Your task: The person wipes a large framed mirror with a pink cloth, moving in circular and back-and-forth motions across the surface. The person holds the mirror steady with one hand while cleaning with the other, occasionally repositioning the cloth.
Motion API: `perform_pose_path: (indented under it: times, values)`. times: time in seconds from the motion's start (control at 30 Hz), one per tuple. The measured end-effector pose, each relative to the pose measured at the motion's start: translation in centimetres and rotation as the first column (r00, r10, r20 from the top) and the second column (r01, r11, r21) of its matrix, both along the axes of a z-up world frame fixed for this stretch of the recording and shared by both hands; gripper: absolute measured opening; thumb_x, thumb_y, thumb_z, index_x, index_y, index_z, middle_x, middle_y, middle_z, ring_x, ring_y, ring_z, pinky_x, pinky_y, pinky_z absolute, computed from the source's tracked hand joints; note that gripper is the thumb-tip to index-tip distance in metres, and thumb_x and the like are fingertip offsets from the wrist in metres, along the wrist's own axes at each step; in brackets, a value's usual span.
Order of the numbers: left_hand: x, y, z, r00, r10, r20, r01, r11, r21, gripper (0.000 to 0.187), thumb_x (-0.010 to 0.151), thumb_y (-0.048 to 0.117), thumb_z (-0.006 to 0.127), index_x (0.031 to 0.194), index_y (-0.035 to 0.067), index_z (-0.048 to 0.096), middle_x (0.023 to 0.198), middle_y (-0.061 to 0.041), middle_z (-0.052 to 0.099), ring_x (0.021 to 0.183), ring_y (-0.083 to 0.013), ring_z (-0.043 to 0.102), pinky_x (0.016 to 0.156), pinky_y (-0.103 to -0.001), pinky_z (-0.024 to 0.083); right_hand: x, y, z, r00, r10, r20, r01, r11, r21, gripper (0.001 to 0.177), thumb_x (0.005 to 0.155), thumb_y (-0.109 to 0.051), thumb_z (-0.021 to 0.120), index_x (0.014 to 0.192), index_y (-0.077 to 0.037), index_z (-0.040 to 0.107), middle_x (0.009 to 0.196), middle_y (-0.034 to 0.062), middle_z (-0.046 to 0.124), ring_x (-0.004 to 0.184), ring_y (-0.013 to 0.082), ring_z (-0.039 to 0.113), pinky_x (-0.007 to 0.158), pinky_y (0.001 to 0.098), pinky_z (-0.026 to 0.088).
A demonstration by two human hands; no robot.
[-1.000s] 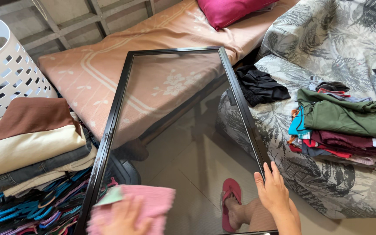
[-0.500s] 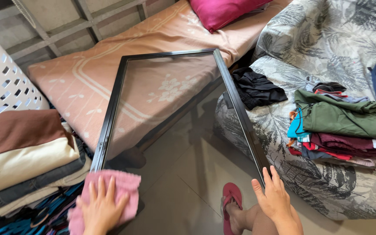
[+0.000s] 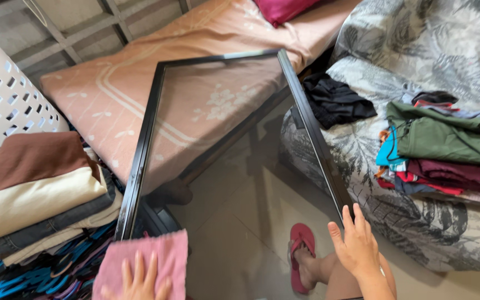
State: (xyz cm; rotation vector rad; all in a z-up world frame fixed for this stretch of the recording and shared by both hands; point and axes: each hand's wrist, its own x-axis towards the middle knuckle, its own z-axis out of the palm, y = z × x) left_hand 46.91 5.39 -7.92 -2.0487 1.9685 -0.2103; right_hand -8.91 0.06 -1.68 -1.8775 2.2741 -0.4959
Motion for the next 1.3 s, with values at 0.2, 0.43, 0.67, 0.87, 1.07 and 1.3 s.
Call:
perform_pose_path:
  times: [0.2, 0.43, 0.67, 0.87, 1.07, 1.3]
  values:
    - [3.4, 1.9, -4.5, 0.633, -0.617, 0.468, 0.768, 0.420, -0.484, 0.060, 0.089, 0.039, 0.065, 0.136, 0.003, 0.059, 0.137, -0.017, 0.060, 0.118, -0.0489, 0.061, 0.097, -0.079, 0.044, -0.2, 0.0, 0.2, 0.999, 0.016, 0.045, -0.017, 1.000, 0.008, 0.080, 0.097, -0.064, 0.037, 0.151, -0.005, 0.044, 0.161, 0.0212, 0.033, 0.139, 0.0402, 0.042, 0.109, 0.0492, 0.039]
    - [-4.1, -8.0, 6.9, 0.965, 0.240, -0.105, -0.225, 0.965, 0.136, 0.088, 0.087, 0.076, 0.040, 0.160, 0.031, 0.023, 0.171, -0.004, 0.013, 0.157, -0.0288, 0.007, 0.108, -0.079, 0.008, 0.5, -0.6, 0.2, 0.999, 0.011, 0.032, -0.012, 0.999, 0.041, 0.084, 0.097, -0.067, 0.033, 0.152, -0.004, 0.041, 0.162, 0.0222, 0.031, 0.140, 0.0401, 0.040, 0.110, 0.0489, 0.038]
    - [-6.1, -11.5, 5.9, 0.945, 0.265, -0.189, -0.280, 0.959, -0.052, 0.084, 0.091, 0.072, 0.035, 0.160, 0.026, 0.027, 0.169, -0.008, 0.019, 0.155, -0.0324, 0.015, 0.107, -0.081, 0.009, 0.2, -0.4, -0.2, 1.000, -0.006, -0.001, 0.006, 0.999, 0.039, 0.083, 0.095, -0.067, 0.036, 0.152, -0.006, 0.042, 0.163, 0.0204, 0.030, 0.141, 0.0390, 0.040, 0.111, 0.0482, 0.037]
    - [-6.7, -2.5, 0.5, 0.990, 0.121, -0.078, -0.114, 0.989, 0.089, 0.091, 0.085, 0.077, 0.042, 0.161, 0.030, 0.027, 0.169, -0.009, 0.022, 0.156, -0.0353, 0.020, 0.104, -0.082, 0.016, -0.4, 0.2, -0.2, 1.000, -0.007, 0.023, 0.006, 1.000, 0.018, 0.080, 0.096, -0.064, 0.038, 0.150, -0.006, 0.044, 0.162, 0.0202, 0.032, 0.141, 0.0394, 0.041, 0.110, 0.0486, 0.039]
    - [-7.3, 1.2, -3.7, 0.963, -0.270, -0.023, 0.225, 0.842, -0.491, 0.095, 0.083, 0.080, 0.046, 0.161, 0.030, 0.024, 0.171, -0.007, 0.016, 0.156, -0.0336, 0.016, 0.106, -0.081, 0.015, -0.7, 0.1, -0.3, 1.000, 0.015, 0.013, -0.015, 1.000, 0.016, 0.082, 0.095, -0.065, 0.038, 0.150, -0.005, 0.044, 0.161, 0.0219, 0.032, 0.139, 0.0403, 0.042, 0.109, 0.0487, 0.039]
    - [-11.0, -7.6, 8.1, 0.972, 0.151, -0.180, -0.104, 0.963, 0.247, 0.098, 0.083, 0.083, 0.048, 0.161, 0.029, 0.021, 0.171, -0.005, 0.010, 0.157, -0.0325, 0.010, 0.110, -0.079, 0.012, -0.3, -0.4, -0.5, 1.000, 0.009, 0.011, -0.009, 1.000, 0.015, 0.082, 0.095, -0.066, 0.038, 0.149, -0.005, 0.044, 0.161, 0.0214, 0.033, 0.139, 0.0396, 0.043, 0.110, 0.0485, 0.040]
